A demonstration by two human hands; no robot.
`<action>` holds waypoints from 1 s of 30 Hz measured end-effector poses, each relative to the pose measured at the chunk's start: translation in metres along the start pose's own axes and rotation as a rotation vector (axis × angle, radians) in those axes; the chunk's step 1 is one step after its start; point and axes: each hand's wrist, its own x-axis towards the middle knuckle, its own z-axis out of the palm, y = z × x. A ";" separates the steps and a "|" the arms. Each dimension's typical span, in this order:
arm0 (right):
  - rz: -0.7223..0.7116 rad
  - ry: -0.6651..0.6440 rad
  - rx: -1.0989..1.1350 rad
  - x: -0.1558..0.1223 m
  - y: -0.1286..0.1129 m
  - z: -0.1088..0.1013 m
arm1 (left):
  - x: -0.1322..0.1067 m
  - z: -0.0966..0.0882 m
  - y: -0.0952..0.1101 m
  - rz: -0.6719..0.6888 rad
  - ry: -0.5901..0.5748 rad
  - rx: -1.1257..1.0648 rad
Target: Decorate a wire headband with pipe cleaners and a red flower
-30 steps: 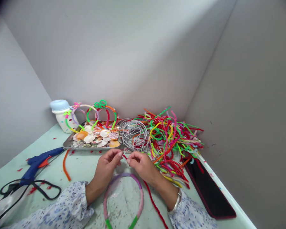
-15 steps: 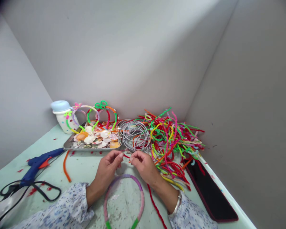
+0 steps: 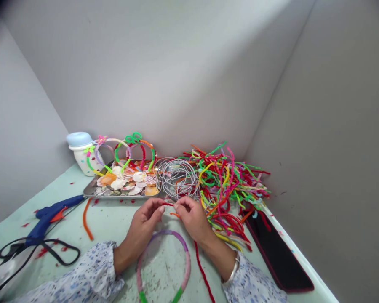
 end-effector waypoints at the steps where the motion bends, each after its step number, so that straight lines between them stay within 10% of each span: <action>1: 0.002 -0.003 -0.004 0.000 0.000 0.000 | -0.001 0.000 0.000 0.015 0.004 0.002; 30: -0.043 -0.028 0.020 -0.001 0.005 0.002 | 0.005 -0.002 -0.007 0.117 0.060 0.299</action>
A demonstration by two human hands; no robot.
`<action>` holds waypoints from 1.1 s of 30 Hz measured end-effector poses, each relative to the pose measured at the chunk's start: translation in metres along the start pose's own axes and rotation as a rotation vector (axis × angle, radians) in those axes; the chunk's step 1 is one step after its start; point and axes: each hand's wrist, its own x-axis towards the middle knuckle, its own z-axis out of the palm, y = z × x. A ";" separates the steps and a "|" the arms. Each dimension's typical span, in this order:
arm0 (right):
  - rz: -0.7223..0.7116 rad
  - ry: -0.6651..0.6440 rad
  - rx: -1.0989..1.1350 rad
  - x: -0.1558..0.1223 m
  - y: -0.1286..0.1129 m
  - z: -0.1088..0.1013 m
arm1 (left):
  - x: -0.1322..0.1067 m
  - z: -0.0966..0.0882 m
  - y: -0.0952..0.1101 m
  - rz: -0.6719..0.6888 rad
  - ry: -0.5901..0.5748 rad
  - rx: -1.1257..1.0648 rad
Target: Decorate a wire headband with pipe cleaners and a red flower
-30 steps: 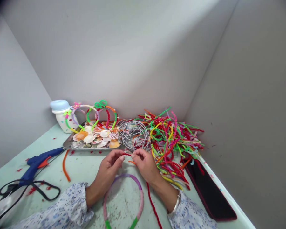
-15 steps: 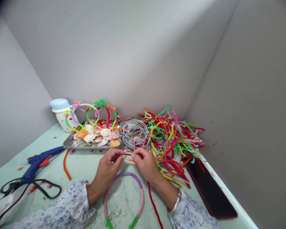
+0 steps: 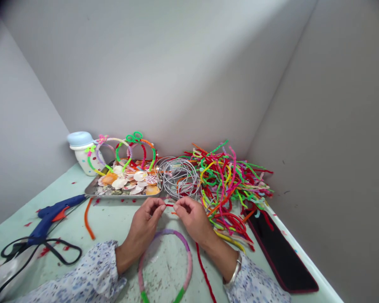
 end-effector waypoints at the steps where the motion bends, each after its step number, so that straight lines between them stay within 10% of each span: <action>1: -0.002 0.000 0.003 0.000 0.000 0.000 | 0.000 0.000 0.000 -0.002 0.009 -0.004; 33: -0.059 0.044 -0.143 -0.002 -0.007 0.004 | 0.000 0.000 0.006 -0.066 0.089 -0.108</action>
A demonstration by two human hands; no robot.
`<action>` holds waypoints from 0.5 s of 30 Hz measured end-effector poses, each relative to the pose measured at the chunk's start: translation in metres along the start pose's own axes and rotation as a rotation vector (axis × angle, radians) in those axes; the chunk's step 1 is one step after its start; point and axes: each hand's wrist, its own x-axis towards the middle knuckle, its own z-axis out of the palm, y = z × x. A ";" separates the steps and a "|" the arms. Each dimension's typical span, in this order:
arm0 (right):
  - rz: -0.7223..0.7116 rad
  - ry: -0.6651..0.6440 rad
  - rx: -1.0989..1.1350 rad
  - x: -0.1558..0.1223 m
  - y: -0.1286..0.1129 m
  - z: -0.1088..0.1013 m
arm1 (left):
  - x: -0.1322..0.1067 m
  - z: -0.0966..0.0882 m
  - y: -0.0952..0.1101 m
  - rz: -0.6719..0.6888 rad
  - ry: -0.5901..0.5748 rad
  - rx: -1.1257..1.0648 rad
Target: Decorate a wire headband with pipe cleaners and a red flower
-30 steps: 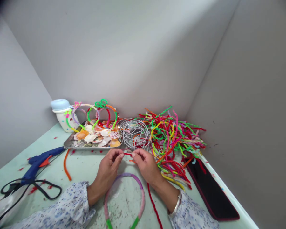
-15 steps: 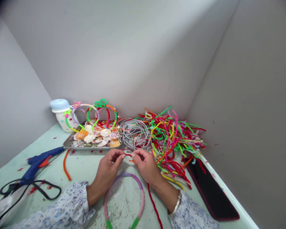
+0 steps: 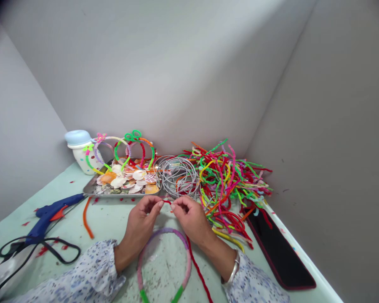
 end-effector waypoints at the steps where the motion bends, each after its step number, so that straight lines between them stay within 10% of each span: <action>1: 0.011 0.019 0.012 0.000 0.001 0.000 | -0.001 0.000 0.001 -0.005 -0.014 -0.001; 15: 0.023 0.105 0.106 0.000 -0.001 0.003 | -0.002 0.007 0.001 -0.201 -0.196 -0.328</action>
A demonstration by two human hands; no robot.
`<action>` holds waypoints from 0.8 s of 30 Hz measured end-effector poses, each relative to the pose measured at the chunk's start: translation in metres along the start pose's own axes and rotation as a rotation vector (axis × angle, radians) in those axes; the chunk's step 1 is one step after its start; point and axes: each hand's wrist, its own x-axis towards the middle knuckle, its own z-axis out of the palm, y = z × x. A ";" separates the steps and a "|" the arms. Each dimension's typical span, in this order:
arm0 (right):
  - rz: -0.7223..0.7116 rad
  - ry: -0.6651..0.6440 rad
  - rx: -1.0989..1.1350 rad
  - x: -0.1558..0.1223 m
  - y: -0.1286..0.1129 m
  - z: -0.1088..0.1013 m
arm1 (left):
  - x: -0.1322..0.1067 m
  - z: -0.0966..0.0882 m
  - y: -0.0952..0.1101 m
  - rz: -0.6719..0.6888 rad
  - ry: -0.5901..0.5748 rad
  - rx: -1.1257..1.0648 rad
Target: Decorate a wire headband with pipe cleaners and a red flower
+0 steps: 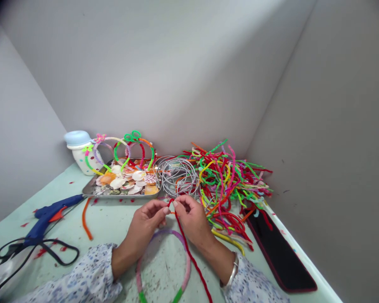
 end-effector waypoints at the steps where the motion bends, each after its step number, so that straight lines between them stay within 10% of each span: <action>1: -0.003 -0.005 0.010 0.000 -0.001 0.000 | 0.000 0.001 0.001 -0.018 -0.004 -0.029; 24: -0.004 -0.058 0.042 -0.002 0.003 -0.001 | 0.003 -0.001 0.003 -0.096 -0.089 -0.095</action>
